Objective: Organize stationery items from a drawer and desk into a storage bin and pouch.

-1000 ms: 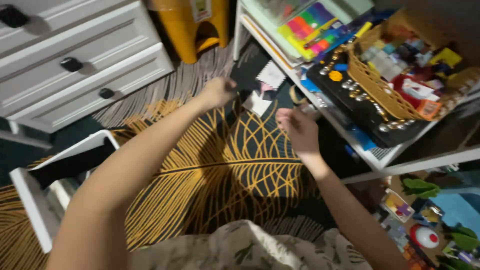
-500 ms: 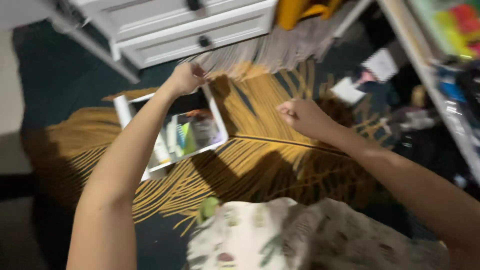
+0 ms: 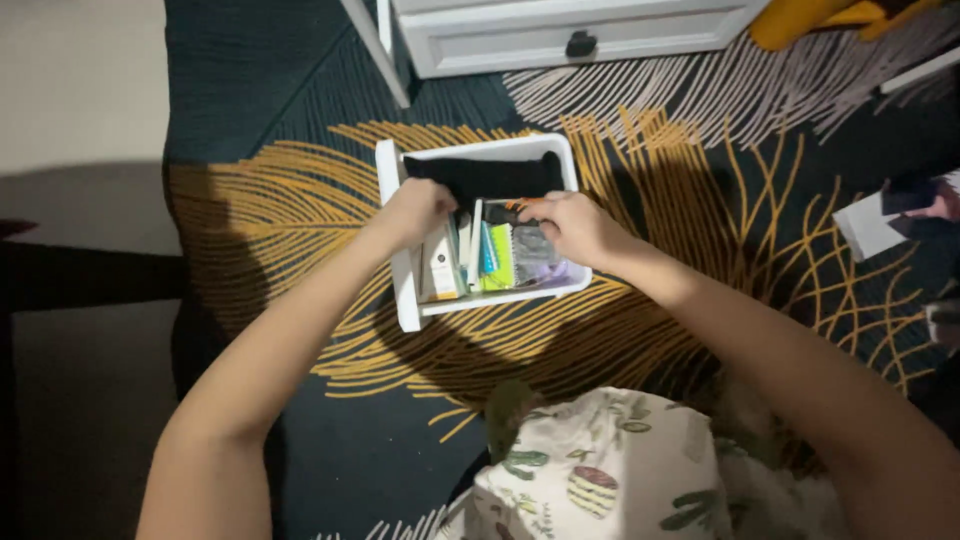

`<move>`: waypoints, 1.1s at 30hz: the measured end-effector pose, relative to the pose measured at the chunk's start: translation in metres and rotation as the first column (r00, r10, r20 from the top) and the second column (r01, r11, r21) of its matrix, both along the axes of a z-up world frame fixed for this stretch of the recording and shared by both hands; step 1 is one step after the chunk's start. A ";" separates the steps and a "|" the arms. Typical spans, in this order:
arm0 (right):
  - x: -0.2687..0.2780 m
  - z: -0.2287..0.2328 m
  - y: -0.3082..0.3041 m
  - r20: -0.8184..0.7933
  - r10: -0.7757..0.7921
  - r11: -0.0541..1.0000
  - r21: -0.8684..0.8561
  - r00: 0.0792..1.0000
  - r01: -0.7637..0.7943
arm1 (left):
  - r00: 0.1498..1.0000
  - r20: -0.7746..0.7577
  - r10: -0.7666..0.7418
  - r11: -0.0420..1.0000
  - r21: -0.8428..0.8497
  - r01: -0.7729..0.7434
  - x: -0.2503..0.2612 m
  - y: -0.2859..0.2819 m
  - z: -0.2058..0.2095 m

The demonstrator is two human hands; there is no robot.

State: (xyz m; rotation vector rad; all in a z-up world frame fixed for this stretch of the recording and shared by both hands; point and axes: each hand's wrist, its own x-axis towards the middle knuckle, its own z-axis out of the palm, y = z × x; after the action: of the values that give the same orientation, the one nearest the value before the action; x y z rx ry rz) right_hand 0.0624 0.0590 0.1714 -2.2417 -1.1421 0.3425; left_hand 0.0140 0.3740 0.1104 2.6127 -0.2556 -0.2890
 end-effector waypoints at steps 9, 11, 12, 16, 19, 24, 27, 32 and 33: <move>0.023 -0.012 -0.029 0.177 0.609 0.766 -0.387 0.773 -0.514 | 0.984 -0.146 0.098 0.995 0.024 -0.096 -0.022 -0.070 0.032; 0.038 -0.002 -0.023 0.107 0.585 0.790 -0.299 0.804 -0.535 | 0.988 -0.140 0.072 0.995 0.079 -0.062 -0.022 -0.078 0.027; 0.044 0.003 -0.022 0.023 0.550 0.818 -0.216 0.835 -0.533 | 0.990 -0.142 0.027 0.992 0.126 -0.009 -0.023 -0.084 0.023; 0.051 -0.052 -0.009 0.249 0.622 0.778 -0.087 0.742 -0.623 | 0.995 -0.104 0.010 0.975 0.221 0.014 -0.023 -0.102 0.004; 0.011 -0.007 0.013 0.264 0.497 0.826 -0.436 0.826 -0.358 | 0.998 0.025 -0.054 0.952 0.304 0.044 -0.037 -0.112 -0.008; 0.013 -0.017 0.007 0.223 0.435 0.853 -0.413 0.872 -0.320 | 0.990 -0.140 0.007 0.902 0.429 0.054 -0.043 -0.121 0.057; 0.041 -0.045 -0.001 0.062 0.378 0.921 -0.132 0.924 -0.367 | 0.992 -0.050 0.112 0.929 0.360 -0.086 -0.051 -0.121 0.050; 0.059 -0.010 0.006 -0.468 0.070 0.997 0.017 0.881 -0.071 | 0.989 0.026 0.148 0.967 0.204 -0.150 -0.065 -0.103 0.012; 0.064 -0.019 0.003 -0.534 0.071 0.987 0.158 0.842 0.017 | 0.988 0.017 0.155 0.975 0.159 -0.156 -0.070 -0.101 0.005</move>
State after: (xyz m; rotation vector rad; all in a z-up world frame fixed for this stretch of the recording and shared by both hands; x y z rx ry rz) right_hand 0.1261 0.0624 0.1520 -1.8172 -0.8580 0.8098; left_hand -0.0556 0.2726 0.1149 2.7728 -0.0293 -0.2590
